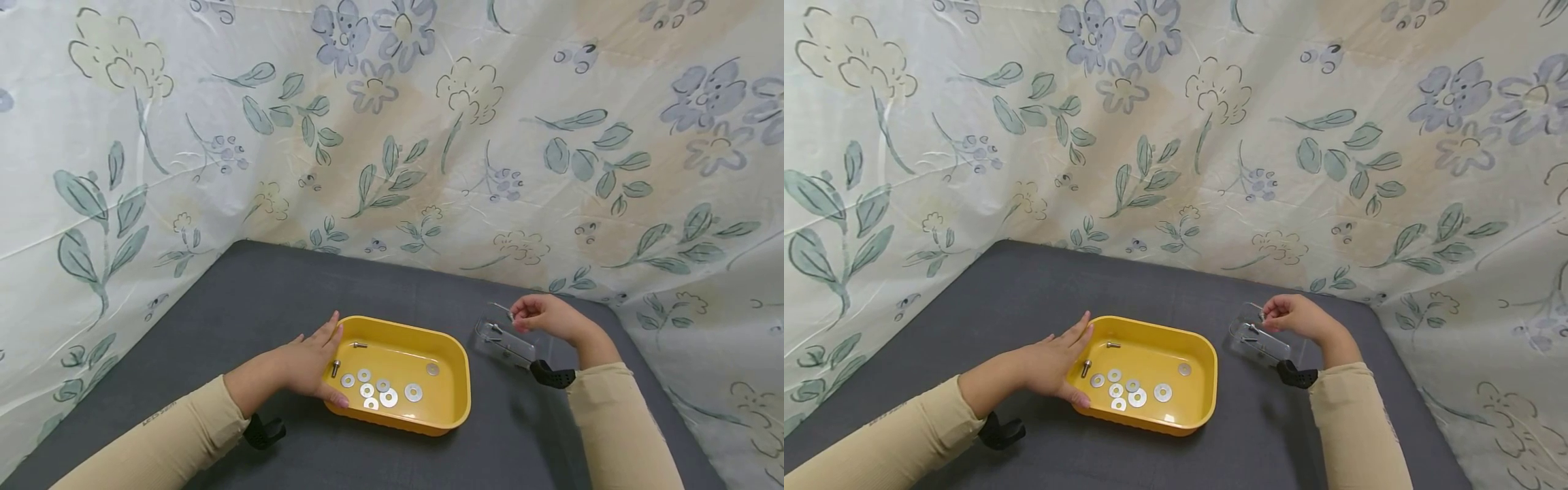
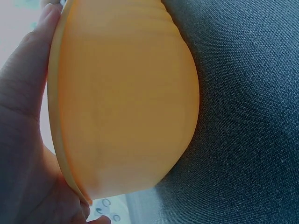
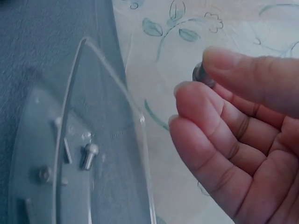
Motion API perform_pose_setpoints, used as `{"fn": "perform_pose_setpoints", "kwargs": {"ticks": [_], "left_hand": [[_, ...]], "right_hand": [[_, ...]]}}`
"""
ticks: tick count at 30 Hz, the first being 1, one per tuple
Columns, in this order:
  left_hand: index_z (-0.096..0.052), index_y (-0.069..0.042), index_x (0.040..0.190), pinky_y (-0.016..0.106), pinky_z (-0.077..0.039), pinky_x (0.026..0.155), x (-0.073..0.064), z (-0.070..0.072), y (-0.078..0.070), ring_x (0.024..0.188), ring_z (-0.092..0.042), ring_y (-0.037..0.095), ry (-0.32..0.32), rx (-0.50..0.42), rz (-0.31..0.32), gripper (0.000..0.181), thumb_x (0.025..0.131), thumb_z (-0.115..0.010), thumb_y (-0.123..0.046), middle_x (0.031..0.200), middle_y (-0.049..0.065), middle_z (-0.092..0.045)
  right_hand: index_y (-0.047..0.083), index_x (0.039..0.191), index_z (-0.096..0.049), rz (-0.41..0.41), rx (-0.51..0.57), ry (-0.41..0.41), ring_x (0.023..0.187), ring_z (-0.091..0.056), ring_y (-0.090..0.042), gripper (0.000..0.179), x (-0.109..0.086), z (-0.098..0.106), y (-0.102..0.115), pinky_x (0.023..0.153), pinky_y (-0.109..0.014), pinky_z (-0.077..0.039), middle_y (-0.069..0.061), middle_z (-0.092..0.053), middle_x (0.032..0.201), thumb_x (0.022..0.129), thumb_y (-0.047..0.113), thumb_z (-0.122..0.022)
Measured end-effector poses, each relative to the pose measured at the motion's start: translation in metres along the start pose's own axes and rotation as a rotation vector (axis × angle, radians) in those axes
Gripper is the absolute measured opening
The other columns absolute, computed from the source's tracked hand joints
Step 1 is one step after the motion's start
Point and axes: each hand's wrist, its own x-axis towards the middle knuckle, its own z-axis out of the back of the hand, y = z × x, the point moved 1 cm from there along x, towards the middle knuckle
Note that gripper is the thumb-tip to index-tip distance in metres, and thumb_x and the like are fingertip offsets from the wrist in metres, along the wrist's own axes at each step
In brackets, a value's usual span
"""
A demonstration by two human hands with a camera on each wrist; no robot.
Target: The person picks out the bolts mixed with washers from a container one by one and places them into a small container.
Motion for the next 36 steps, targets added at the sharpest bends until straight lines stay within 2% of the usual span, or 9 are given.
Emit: {"fn": "perform_pose_setpoints", "kwargs": {"ticks": [10, 14, 20, 28, 36], "left_hand": [[-0.007, -0.005, 0.147, 0.057, -0.018, 0.104, -0.001, 0.003, -0.002, 0.139, -0.007, 0.025, -0.007, -0.010, 0.001, 0.131, 0.053, -0.055, -0.083, 0.152, 0.009, 0.013], [-0.006, -0.005, 0.147, 0.057, -0.018, 0.105, -0.001, 0.003, -0.002, 0.139, -0.007, 0.025, -0.001, -0.006, 0.000, 0.131, 0.053, -0.054, -0.084, 0.152, 0.009, 0.014], [-0.006, -0.005, 0.147, 0.057, -0.018, 0.105, -0.001, 0.004, -0.002, 0.139, -0.007, 0.025, 0.004, -0.016, -0.004, 0.130, 0.055, -0.054, -0.083, 0.152, 0.009, 0.015], [-0.006, -0.005, 0.147, 0.057, -0.017, 0.105, -0.002, 0.004, -0.002, 0.139, -0.007, 0.025, 0.003, -0.022, -0.005, 0.130, 0.055, -0.055, -0.082, 0.152, 0.009, 0.014], [-0.006, -0.005, 0.147, 0.056, -0.018, 0.105, -0.001, 0.004, -0.002, 0.139, -0.007, 0.025, -0.001, -0.013, -0.003, 0.130, 0.055, -0.055, -0.082, 0.152, 0.009, 0.014]], "right_hand": [[-0.010, 0.106, -0.054, -0.011, 0.007, -0.004, 0.082, -0.061, -0.026, 0.027, -0.004, 0.001, -0.017, 0.071, -0.033, -0.051, -0.015, -0.061, 0.089, 0.087, 0.008, -0.061], [-0.009, 0.106, -0.054, -0.013, 0.005, -0.010, 0.082, -0.060, -0.031, 0.027, -0.004, 0.001, -0.021, 0.072, -0.038, -0.051, -0.013, -0.061, 0.087, 0.087, 0.009, -0.061], [-0.010, 0.106, -0.053, -0.016, 0.007, -0.012, 0.081, -0.059, -0.031, 0.027, -0.005, 0.000, -0.026, 0.073, -0.040, -0.050, -0.011, -0.059, 0.085, 0.087, 0.007, -0.061], [-0.006, 0.100, -0.054, 0.007, 0.026, 0.029, 0.085, -0.059, -0.037, 0.021, -0.009, -0.002, -0.029, 0.074, -0.043, -0.050, -0.012, -0.059, 0.084, 0.087, 0.008, -0.061], [-0.009, 0.103, -0.053, 0.004, 0.033, 0.028, 0.086, -0.059, -0.037, 0.025, -0.008, -0.003, -0.032, 0.074, -0.043, -0.050, -0.013, -0.059, 0.086, 0.087, 0.008, -0.062]]}}
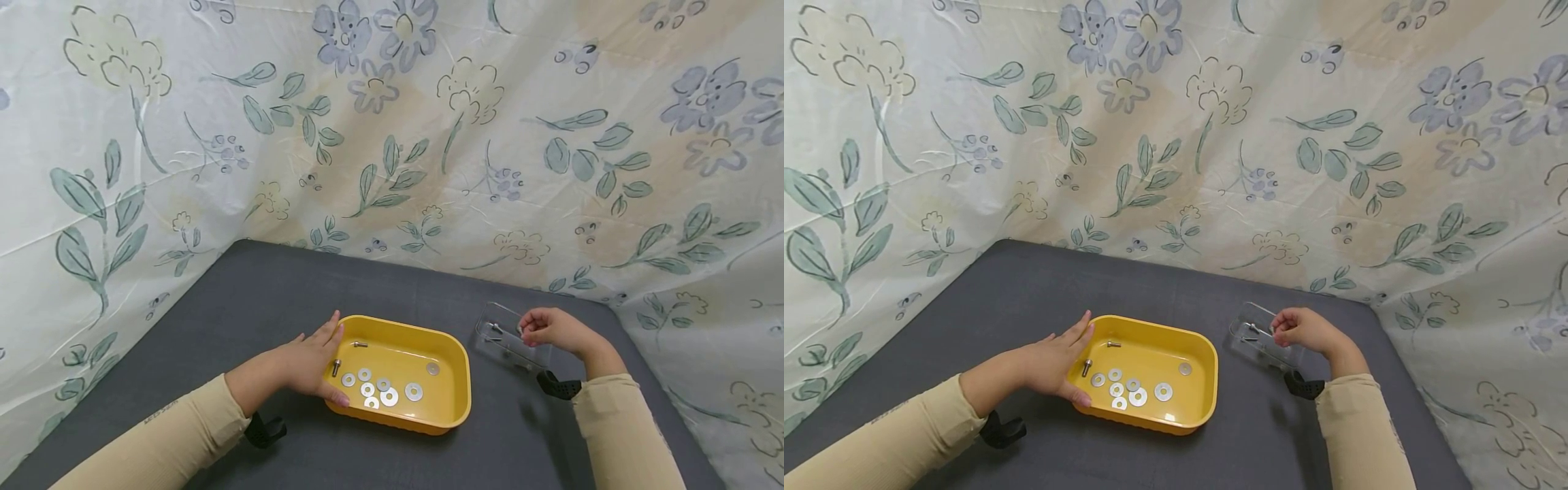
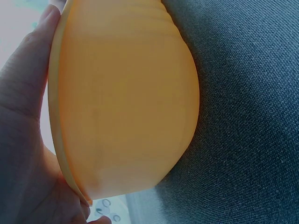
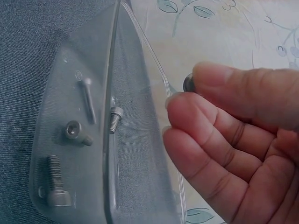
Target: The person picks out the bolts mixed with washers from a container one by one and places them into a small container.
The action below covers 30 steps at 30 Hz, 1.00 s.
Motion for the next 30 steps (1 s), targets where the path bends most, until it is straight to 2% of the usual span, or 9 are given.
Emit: {"fn": "perform_pose_setpoints", "kwargs": {"ticks": [7, 11, 15, 19, 25, 30], "left_hand": [[-0.006, -0.004, 0.147, 0.057, -0.018, 0.104, -0.001, 0.002, -0.001, 0.139, -0.006, 0.025, 0.003, -0.011, -0.003, 0.128, 0.057, -0.058, -0.080, 0.152, 0.010, 0.015], [-0.006, -0.005, 0.147, 0.057, -0.018, 0.104, -0.001, 0.001, 0.000, 0.139, -0.006, 0.025, 0.004, -0.010, -0.002, 0.128, 0.057, -0.058, -0.080, 0.151, 0.009, 0.015], [-0.006, -0.005, 0.147, 0.057, -0.018, 0.105, 0.000, 0.000, 0.000, 0.139, -0.006, 0.025, 0.004, -0.009, 0.001, 0.128, 0.057, -0.058, -0.080, 0.152, 0.009, 0.015], [-0.006, -0.005, 0.147, 0.057, -0.018, 0.105, 0.001, 0.000, 0.000, 0.139, -0.007, 0.025, 0.007, -0.009, 0.005, 0.128, 0.057, -0.058, -0.080, 0.152, 0.010, 0.014], [-0.006, -0.005, 0.147, 0.057, -0.017, 0.105, 0.001, 0.000, 0.000, 0.139, -0.006, 0.025, 0.006, -0.003, 0.008, 0.129, 0.056, -0.057, -0.081, 0.152, 0.009, 0.015], [-0.006, -0.005, 0.147, 0.057, -0.017, 0.105, 0.001, 0.000, 0.001, 0.140, -0.006, 0.025, 0.004, -0.006, 0.007, 0.128, 0.057, -0.058, -0.080, 0.152, 0.009, 0.015]], "right_hand": [[-0.009, 0.106, -0.053, 0.007, 0.013, 0.006, 0.086, -0.058, -0.038, 0.024, -0.001, 0.001, 0.000, 0.073, -0.039, -0.051, -0.014, -0.060, 0.087, 0.087, 0.005, -0.060], [-0.007, 0.107, -0.054, 0.003, 0.006, -0.002, 0.083, -0.059, -0.031, 0.025, -0.002, 0.001, 0.001, 0.072, -0.036, -0.051, -0.014, -0.060, 0.089, 0.087, 0.006, -0.060], [-0.007, 0.108, -0.054, -0.002, 0.009, -0.015, 0.085, -0.060, -0.029, 0.027, -0.002, 0.001, 0.004, 0.075, -0.039, -0.050, -0.015, -0.061, 0.091, 0.087, 0.008, -0.061], [-0.006, 0.108, -0.055, -0.008, 0.008, -0.026, 0.085, -0.059, -0.031, 0.027, -0.001, 0.000, 0.009, 0.075, -0.040, -0.050, -0.019, -0.060, 0.093, 0.087, 0.009, -0.062], [-0.001, 0.107, -0.057, -0.009, -0.031, -0.043, 0.084, -0.061, -0.024, 0.026, 0.004, -0.002, 0.020, 0.073, -0.033, -0.051, -0.012, -0.061, 0.092, 0.087, 0.015, -0.063], [0.000, 0.105, -0.058, 0.040, -0.062, -0.025, 0.085, -0.060, -0.020, 0.026, 0.007, -0.007, 0.036, 0.075, -0.030, -0.051, -0.015, -0.061, 0.094, 0.087, 0.017, -0.064]]}}
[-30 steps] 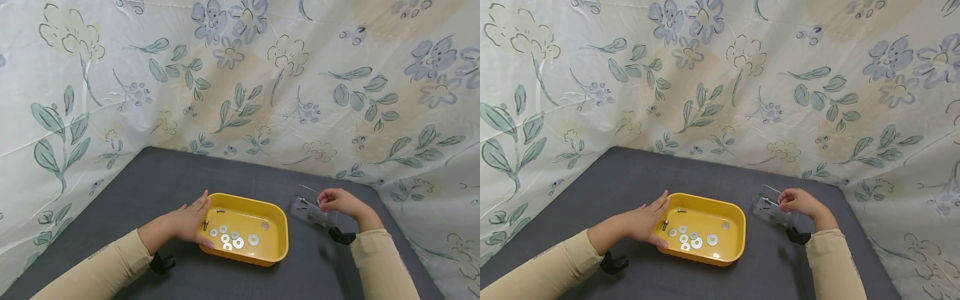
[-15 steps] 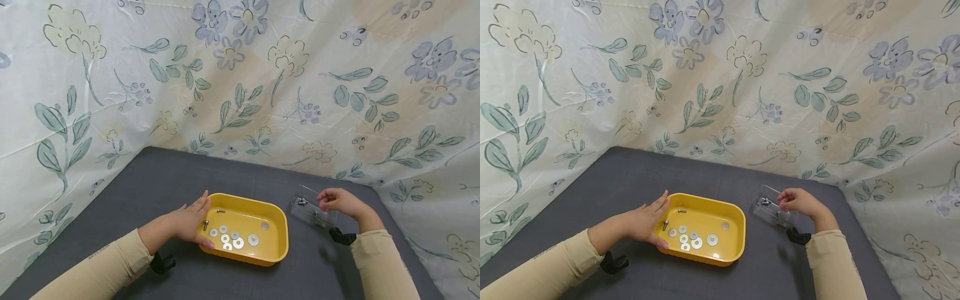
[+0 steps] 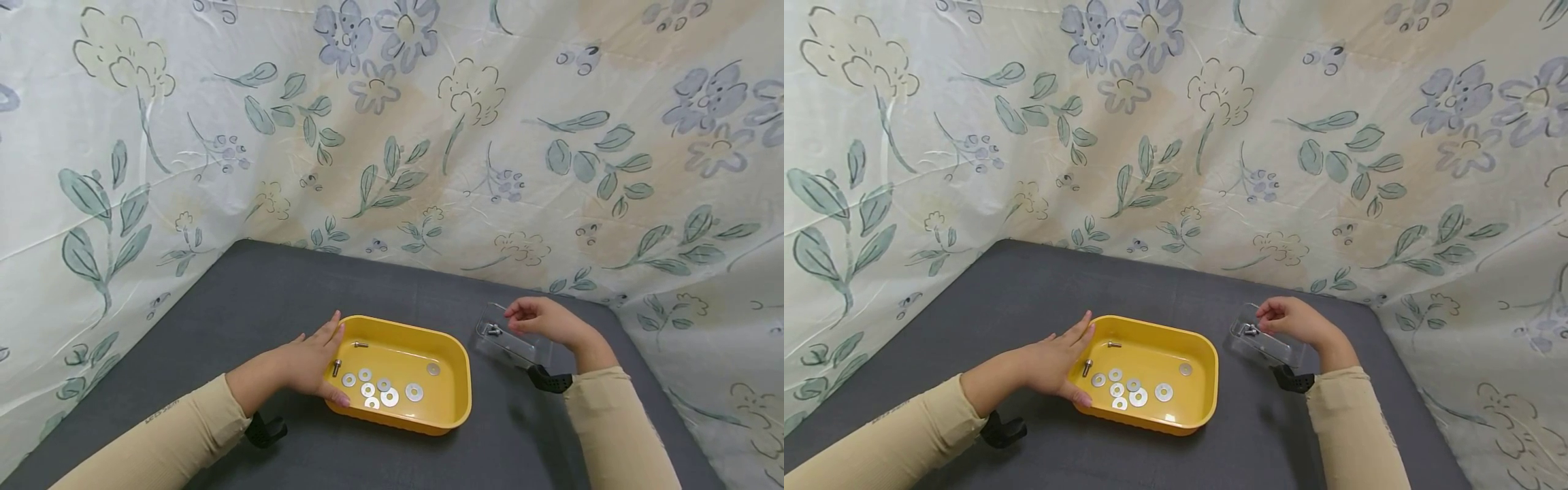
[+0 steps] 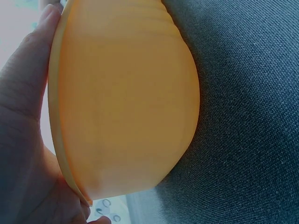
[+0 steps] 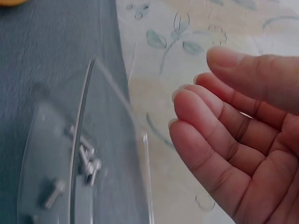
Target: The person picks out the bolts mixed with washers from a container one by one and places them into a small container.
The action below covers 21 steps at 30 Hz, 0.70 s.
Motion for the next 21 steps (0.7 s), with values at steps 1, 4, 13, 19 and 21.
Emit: {"fn": "perform_pose_setpoints", "kwargs": {"ticks": [1, 4, 13, 19, 21], "left_hand": [[-0.006, -0.005, 0.147, 0.057, -0.017, 0.105, 0.000, 0.000, 0.000, 0.140, -0.006, 0.025, -0.001, 0.000, 0.000, 0.128, 0.057, -0.058, -0.080, 0.152, 0.009, 0.015], [-0.006, -0.005, 0.147, 0.057, -0.017, 0.105, 0.000, -0.001, 0.000, 0.140, -0.006, 0.025, -0.003, 0.002, 0.001, 0.129, 0.057, -0.058, -0.080, 0.152, 0.009, 0.015], [-0.006, -0.005, 0.147, 0.057, -0.018, 0.105, 0.000, -0.002, -0.001, 0.140, -0.006, 0.025, -0.007, 0.000, 0.002, 0.129, 0.056, -0.058, -0.080, 0.152, 0.009, 0.015], [-0.006, -0.006, 0.147, 0.057, -0.017, 0.105, 0.000, -0.002, -0.001, 0.140, -0.006, 0.025, -0.004, 0.004, 0.012, 0.130, 0.055, -0.057, -0.081, 0.152, 0.008, 0.015], [-0.005, -0.006, 0.147, 0.057, -0.017, 0.105, 0.000, -0.003, 0.000, 0.140, -0.006, 0.024, -0.003, 0.004, 0.016, 0.131, 0.054, -0.057, -0.082, 0.152, 0.008, 0.015]], "right_hand": [[0.001, 0.104, -0.058, 0.003, -0.003, -0.002, 0.084, -0.060, -0.020, 0.024, 0.001, -0.001, 0.003, 0.075, -0.030, -0.051, -0.015, -0.061, 0.095, 0.086, 0.017, -0.064], [0.003, 0.104, -0.058, 0.033, -0.023, 0.004, 0.084, -0.060, -0.020, 0.023, 0.006, -0.005, 0.013, 0.075, -0.028, -0.051, -0.013, -0.061, 0.094, 0.087, 0.017, -0.064], [0.005, 0.102, -0.060, 0.118, -0.024, 0.054, 0.082, -0.058, -0.027, 0.022, 0.021, -0.022, 0.043, 0.074, -0.029, -0.051, -0.009, -0.061, 0.089, 0.086, 0.019, -0.065], [0.008, 0.100, -0.061, 0.163, -0.065, 0.073, 0.079, -0.056, -0.024, 0.017, 0.031, -0.036, 0.065, 0.074, -0.035, -0.051, -0.007, -0.061, 0.087, 0.085, 0.014, -0.066], [0.009, 0.100, -0.061, 0.175, -0.076, 0.082, 0.079, -0.056, -0.023, 0.018, 0.036, -0.041, 0.070, 0.074, -0.035, -0.050, -0.006, -0.061, 0.088, 0.085, 0.017, -0.066]]}}
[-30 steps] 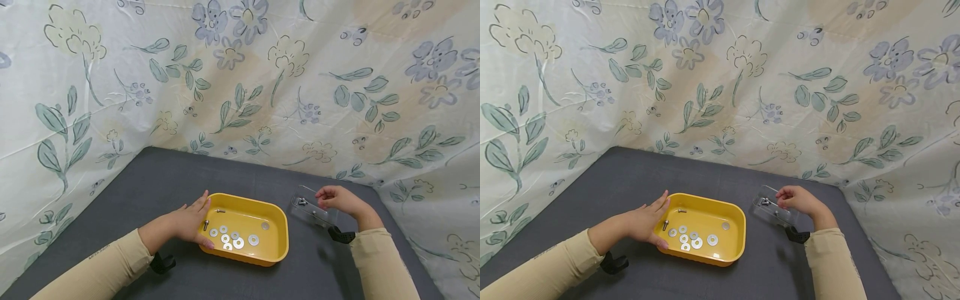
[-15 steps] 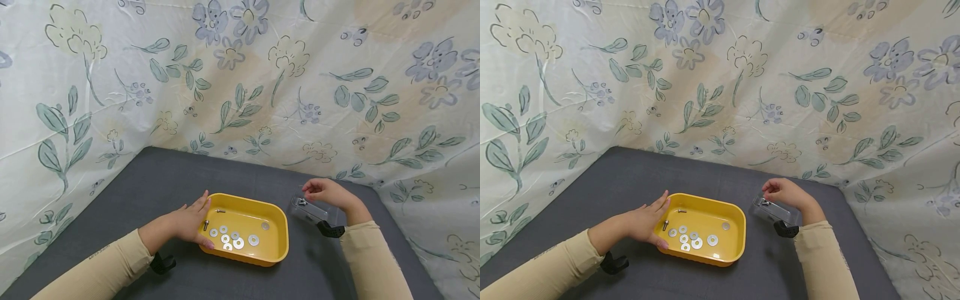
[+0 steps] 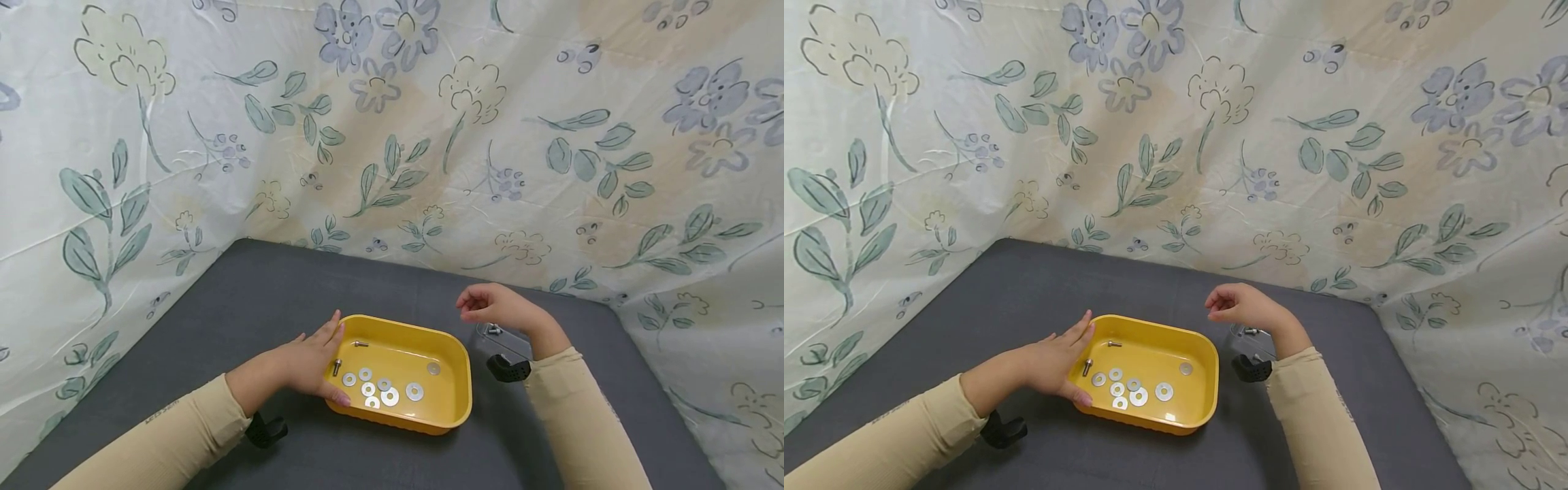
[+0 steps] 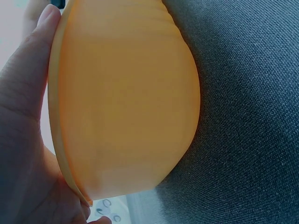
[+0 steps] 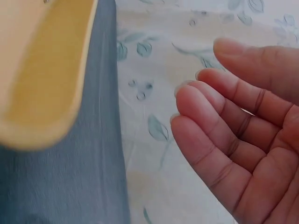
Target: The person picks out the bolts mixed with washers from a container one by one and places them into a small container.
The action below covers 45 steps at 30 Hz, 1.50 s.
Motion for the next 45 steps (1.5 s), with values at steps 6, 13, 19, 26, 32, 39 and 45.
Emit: {"fn": "perform_pose_setpoints", "kwargs": {"ticks": [6, 13, 19, 26, 32, 39, 45], "left_hand": [[-0.004, -0.007, 0.147, 0.056, -0.017, 0.105, 0.001, -0.001, 0.001, 0.140, -0.005, 0.023, 0.004, 0.003, 0.012, 0.133, 0.051, -0.055, -0.084, 0.152, 0.008, 0.015], [-0.005, -0.007, 0.147, 0.056, -0.017, 0.105, 0.001, -0.001, 0.002, 0.140, -0.005, 0.024, 0.001, -0.002, 0.004, 0.132, 0.052, -0.055, -0.084, 0.152, 0.008, 0.015], [-0.004, -0.006, 0.147, 0.057, -0.017, 0.105, 0.001, 0.000, 0.002, 0.140, -0.004, 0.024, 0.007, 0.003, 0.001, 0.132, 0.053, -0.055, -0.084, 0.152, 0.009, 0.016], [-0.004, -0.006, 0.147, 0.057, -0.018, 0.105, 0.000, 0.001, 0.002, 0.140, -0.003, 0.024, 0.012, 0.008, -0.001, 0.131, 0.055, -0.055, -0.083, 0.151, 0.009, 0.016], [-0.004, -0.006, 0.147, 0.058, -0.017, 0.104, 0.000, 0.002, 0.001, 0.139, -0.003, 0.025, 0.018, 0.005, -0.009, 0.129, 0.057, -0.055, -0.082, 0.151, 0.011, 0.016], [-0.004, -0.005, 0.147, 0.058, -0.018, 0.104, 0.000, 0.003, 0.001, 0.139, -0.005, 0.026, 0.014, 0.005, -0.022, 0.127, 0.058, -0.056, -0.080, 0.151, 0.010, 0.016], [-0.005, -0.005, 0.147, 0.058, -0.019, 0.104, 0.000, 0.002, 0.002, 0.139, -0.004, 0.025, 0.014, 0.006, -0.033, 0.126, 0.060, -0.056, -0.080, 0.151, 0.011, 0.016]], "right_hand": [[0.009, 0.099, -0.062, 0.064, -0.026, 0.067, 0.078, -0.055, -0.021, 0.016, 0.018, -0.019, 0.016, 0.073, -0.030, -0.050, -0.005, -0.061, 0.088, 0.086, 0.018, -0.065], [0.008, 0.099, -0.063, 0.107, -0.036, 0.151, 0.077, -0.056, -0.019, 0.014, 0.038, -0.040, 0.031, 0.073, -0.029, -0.050, -0.001, -0.061, 0.086, 0.086, 0.014, -0.064], [0.005, 0.101, -0.064, 0.131, -0.079, 0.190, 0.077, -0.055, -0.018, 0.017, 0.054, -0.057, 0.040, 0.073, -0.028, -0.049, 0.001, -0.061, 0.086, 0.086, 0.013, -0.064], [0.004, 0.106, -0.063, 0.153, -0.109, 0.256, 0.080, -0.057, -0.013, 0.023, 0.070, -0.083, 0.045, 0.076, -0.025, -0.048, 0.005, -0.062, 0.089, 0.087, 0.015, -0.064], [0.005, 0.114, -0.061, 0.145, -0.164, 0.308, 0.080, -0.055, -0.009, 0.028, 0.079, -0.103, 0.049, 0.076, -0.023, -0.046, 0.007, -0.061, 0.087, 0.088, 0.014, -0.062], [0.007, 0.121, -0.058, 0.134, -0.279, 0.362, 0.070, -0.052, -0.007, 0.036, 0.091, -0.126, 0.048, 0.067, -0.020, -0.044, 0.006, -0.058, 0.080, 0.087, 0.016, -0.064], [0.008, 0.120, -0.057, 0.099, -0.342, 0.383, 0.062, -0.049, -0.008, 0.035, 0.098, -0.137, 0.047, 0.060, -0.018, -0.040, 0.003, -0.054, 0.073, 0.086, 0.016, -0.064]]}}
